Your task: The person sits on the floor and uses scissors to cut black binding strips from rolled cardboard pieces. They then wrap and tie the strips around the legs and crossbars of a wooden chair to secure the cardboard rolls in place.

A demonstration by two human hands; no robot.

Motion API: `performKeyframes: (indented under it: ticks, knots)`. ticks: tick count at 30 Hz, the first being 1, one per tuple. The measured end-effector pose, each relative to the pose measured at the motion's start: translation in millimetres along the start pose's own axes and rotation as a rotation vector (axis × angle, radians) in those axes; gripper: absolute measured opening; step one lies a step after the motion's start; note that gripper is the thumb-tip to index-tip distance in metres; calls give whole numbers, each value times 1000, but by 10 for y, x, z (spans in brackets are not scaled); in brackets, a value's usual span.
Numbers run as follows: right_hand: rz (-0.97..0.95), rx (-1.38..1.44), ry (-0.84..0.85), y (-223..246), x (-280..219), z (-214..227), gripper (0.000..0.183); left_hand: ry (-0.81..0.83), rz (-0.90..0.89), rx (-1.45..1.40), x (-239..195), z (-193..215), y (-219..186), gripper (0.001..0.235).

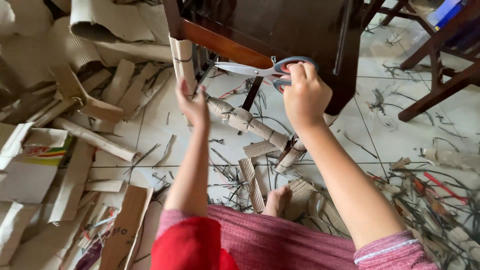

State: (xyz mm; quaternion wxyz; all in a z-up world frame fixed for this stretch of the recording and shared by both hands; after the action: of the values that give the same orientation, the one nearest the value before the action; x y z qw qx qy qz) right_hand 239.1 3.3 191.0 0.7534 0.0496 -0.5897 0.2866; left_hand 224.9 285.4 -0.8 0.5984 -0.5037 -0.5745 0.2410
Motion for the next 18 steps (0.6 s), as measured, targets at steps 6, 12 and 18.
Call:
performKeyframes:
  ticks: [6, 12, 18]
  knots:
    - [53, -83, 48, 150, 161, -334, 17, 258, 262, -102, -1899, 420, -645, 50]
    - [-138, 407, 194, -197, 203, 597, 35, 679, 613, -125, -2793, 1125, -544, 48]
    - [-548, 471, 153, -706, -675, 829, 41, 753, 421, -35, -2768, 932, -682, 44]
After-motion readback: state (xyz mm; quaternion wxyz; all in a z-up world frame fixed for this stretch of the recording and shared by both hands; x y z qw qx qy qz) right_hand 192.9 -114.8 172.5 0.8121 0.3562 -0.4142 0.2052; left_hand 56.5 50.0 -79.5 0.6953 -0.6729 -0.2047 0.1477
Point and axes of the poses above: each hand's wrist, its own x-axis towards the middle knuckle, its own z-axis out of the back of the hand, y = z × x, the point moved 2 cm from there along x, towards the middle knuckle, and after that the axes turned 4 degrees about y, right-handed, at the moved point
